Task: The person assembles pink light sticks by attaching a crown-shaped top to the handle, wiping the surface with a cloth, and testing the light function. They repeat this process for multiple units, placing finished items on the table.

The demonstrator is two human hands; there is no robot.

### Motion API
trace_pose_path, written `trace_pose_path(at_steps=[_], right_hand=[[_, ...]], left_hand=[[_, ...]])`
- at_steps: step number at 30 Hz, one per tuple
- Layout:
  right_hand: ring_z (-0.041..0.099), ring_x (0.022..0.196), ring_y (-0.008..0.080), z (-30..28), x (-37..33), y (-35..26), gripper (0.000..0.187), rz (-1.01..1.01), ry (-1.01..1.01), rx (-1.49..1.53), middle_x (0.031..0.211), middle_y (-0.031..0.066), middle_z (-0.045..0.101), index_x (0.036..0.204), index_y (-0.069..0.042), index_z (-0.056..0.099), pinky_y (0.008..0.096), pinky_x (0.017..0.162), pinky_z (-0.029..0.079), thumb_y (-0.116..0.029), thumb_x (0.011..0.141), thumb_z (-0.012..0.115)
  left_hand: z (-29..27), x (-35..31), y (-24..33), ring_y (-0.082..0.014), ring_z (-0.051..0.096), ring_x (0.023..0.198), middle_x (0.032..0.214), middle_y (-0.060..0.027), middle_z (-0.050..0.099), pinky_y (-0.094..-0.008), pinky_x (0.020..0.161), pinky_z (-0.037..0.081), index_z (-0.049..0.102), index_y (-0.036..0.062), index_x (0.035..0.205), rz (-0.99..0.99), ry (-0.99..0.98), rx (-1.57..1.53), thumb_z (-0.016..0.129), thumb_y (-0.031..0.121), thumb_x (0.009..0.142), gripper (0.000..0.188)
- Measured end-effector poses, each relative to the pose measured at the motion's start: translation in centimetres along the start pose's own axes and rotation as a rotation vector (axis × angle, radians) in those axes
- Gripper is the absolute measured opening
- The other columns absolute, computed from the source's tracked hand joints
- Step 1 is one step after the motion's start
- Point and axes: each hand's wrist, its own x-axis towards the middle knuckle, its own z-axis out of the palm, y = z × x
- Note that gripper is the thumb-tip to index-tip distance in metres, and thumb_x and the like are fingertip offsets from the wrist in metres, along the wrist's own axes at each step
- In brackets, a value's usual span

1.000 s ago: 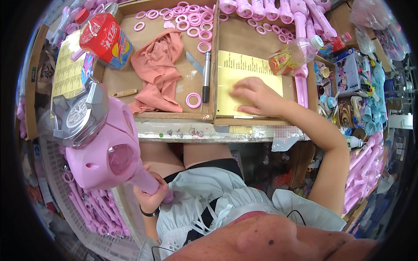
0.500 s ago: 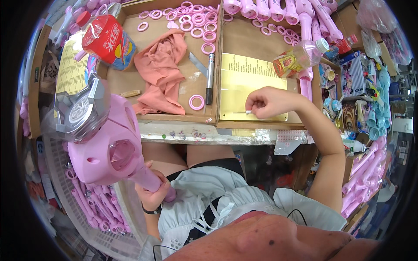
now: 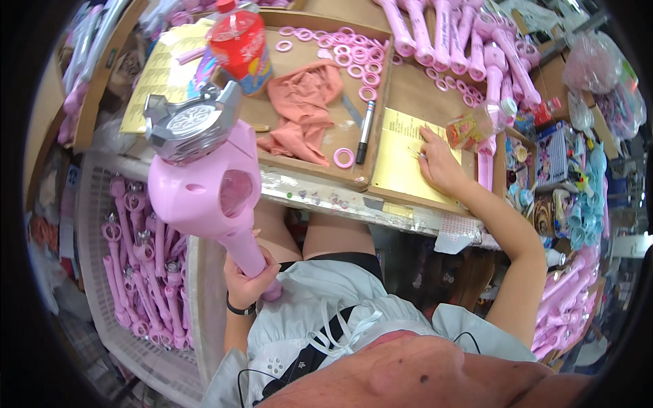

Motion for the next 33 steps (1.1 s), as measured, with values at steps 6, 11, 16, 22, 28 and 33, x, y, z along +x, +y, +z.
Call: trace_pose_path(at_steps=[6,11,16,22,28,33], right_hand=[[0.041,0.118,0.0415,-3.3,2.9,-4.3,0.031,0.048,0.002,-0.106,0.131,0.0247,0.041,0.104,-0.001,0.049,0.0448,0.099,0.034,-0.015,0.080,0.062],[0.057,0.093,0.0324,-0.5,9.8,-12.4,0.020,-0.150,0.266,0.079,0.097,0.0160,0.061,0.095,-0.004,0.058,0.0384,0.082,0.044,-0.019,0.082,0.061],[0.059,0.085,0.0325,2.7,16.3,-19.1,0.020,0.188,-0.208,0.239,0.088,0.0186,0.062,0.077,-0.001,0.061,0.0398,0.073,0.045,-0.020,0.082,0.056],[0.056,0.080,0.0137,-0.4,11.9,-24.1,0.025,0.220,0.128,1.495,0.089,0.0086,0.063,0.088,0.000,0.059,0.0252,0.079,0.041,-0.024,0.092,0.053],[0.052,0.109,0.0184,4.5,9.4,-30.3,0.031,0.506,0.448,1.717,0.113,0.0072,0.052,0.108,-0.007,0.048,0.0305,0.090,0.044,-0.018,0.086,0.065],[0.059,0.089,0.0229,3.6,9.2,-25.4,0.042,0.314,0.087,1.977,0.107,0.0113,0.057,0.114,-0.004,0.049,0.0395,0.077,0.051,-0.028,0.082,0.061]], left_hand=[[-1.7,-1.1,0.5,-0.0136,0.057,0.062,0.075,-0.0065,0.056,-0.0263,0.058,0.048,0.040,-0.0039,0.127,0.014,0.025,-0.104,0.061,-0.009,0.069,0.062],[-1.5,0.2,1.2,-0.0068,0.054,0.061,0.078,-0.0007,0.055,-0.0207,0.053,0.045,0.047,0.0013,0.113,-0.194,0.092,-0.181,0.071,0.006,0.076,0.045],[-1.8,0.3,0.9,-0.0074,0.054,0.060,0.079,-0.0019,0.055,-0.0217,0.052,0.046,0.047,0.0017,0.112,-0.269,0.029,-0.272,0.070,0.012,0.078,0.043],[-1.8,0.5,0.0,-0.0193,0.061,0.080,0.096,-0.0108,0.059,-0.0310,0.071,0.049,0.041,-0.0003,0.125,-0.036,0.105,0.111,0.070,0.019,0.077,0.060],[2.9,1.5,0.4,-0.0373,0.060,0.093,0.104,-0.0241,0.058,-0.0399,0.077,0.049,0.036,0.0023,0.128,0.187,0.077,0.474,0.066,0.018,0.074,0.064],[3.9,0.6,0.1,-0.0315,0.062,0.079,0.097,-0.0184,0.058,-0.0396,0.069,0.050,0.036,-0.0010,0.125,0.248,-0.099,0.375,0.064,0.018,0.079,0.057]])
